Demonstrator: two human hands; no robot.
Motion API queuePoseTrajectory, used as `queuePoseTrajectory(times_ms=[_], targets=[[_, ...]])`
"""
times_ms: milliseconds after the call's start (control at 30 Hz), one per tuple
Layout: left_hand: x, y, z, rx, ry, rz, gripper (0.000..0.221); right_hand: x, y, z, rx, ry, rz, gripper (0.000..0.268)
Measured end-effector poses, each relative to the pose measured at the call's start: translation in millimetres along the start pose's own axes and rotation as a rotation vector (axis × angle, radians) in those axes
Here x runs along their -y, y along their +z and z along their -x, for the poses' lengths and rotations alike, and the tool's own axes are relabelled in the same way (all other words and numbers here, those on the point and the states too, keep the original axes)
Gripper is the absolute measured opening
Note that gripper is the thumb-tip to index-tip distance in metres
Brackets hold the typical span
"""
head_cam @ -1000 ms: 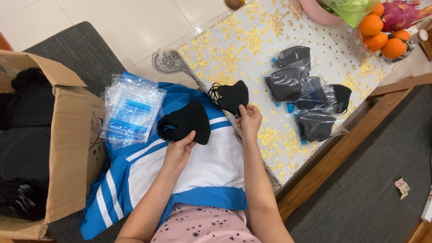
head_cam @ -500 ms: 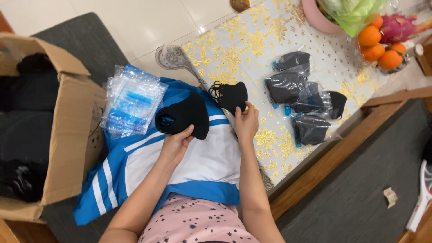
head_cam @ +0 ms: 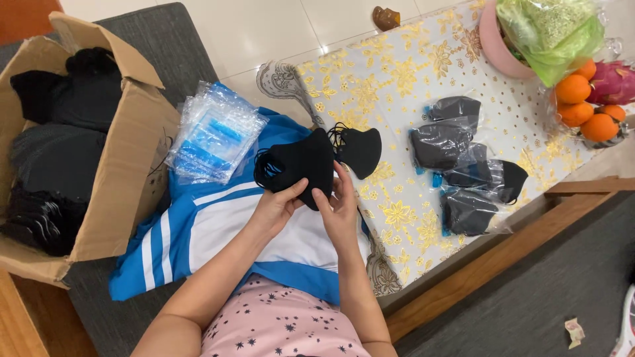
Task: Packing black face masks into a cardboard box at a packing station
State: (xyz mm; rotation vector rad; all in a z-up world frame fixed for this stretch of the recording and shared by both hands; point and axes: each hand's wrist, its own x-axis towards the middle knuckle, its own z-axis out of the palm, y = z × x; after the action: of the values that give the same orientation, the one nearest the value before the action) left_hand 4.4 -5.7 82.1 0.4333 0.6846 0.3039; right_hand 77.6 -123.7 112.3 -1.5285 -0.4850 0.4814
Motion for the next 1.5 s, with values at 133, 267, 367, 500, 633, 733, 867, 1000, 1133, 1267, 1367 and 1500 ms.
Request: queuePoseTrajectory(times_ms=[133, 267, 367, 500, 633, 733, 867, 1000, 1133, 1267, 1367, 1500], targets=[[2, -7, -2, 0.017, -0.007, -0.04, 0.058, -14, -7, 0, -0.016, 0.002, 0.002, 0.071], [-3, 0, 4, -0.042, -0.001, -0.173, 0.048, -8, -16, -6, -0.064, -0.036, 0.1, 0.06], [-5, 5, 7, -0.066, 0.028, -0.306, 0.047, 0, -17, -12, -0.1, -0.094, 0.194, 0.051], [-8, 8, 10, -0.134, 0.029, -0.449, 0.051, 23, -7, -11, -0.138, -0.243, 0.493, 0.045], [1, -8, -3, -0.141, 0.058, -0.472, 0.062, 26, 6, -13, -0.234, -0.461, 0.671, 0.045], [2, -9, -3, -0.171, 0.06, -0.43, 0.066, 10, 8, -10, -0.278, -0.508, 0.667, 0.034], [11, -18, -10, -0.193, 0.064, -0.345, 0.072, -7, 14, -4, -0.255, -0.452, 0.576, 0.021], [4, -8, -3, -0.17, 0.06, -0.248, 0.06, -9, 20, 5, -0.211, -0.408, 0.561, 0.015], [9, -18, -10, -0.145, 0.051, -0.225, 0.06, -21, 12, 1, -0.219, -0.377, 0.56, 0.013], [11, -28, -14, -0.176, 0.04, -0.203, 0.056, -50, -3, -16, -0.186, -0.145, 0.202, 0.009], [12, -34, -17, -0.2, 0.038, -0.165, 0.057, -85, -34, -36, -0.22, 0.032, -0.074, 0.005], [5, -38, -16, -0.241, 0.055, -0.132, 0.06, -97, -66, -66, -0.392, 0.266, -0.265, 0.004]])
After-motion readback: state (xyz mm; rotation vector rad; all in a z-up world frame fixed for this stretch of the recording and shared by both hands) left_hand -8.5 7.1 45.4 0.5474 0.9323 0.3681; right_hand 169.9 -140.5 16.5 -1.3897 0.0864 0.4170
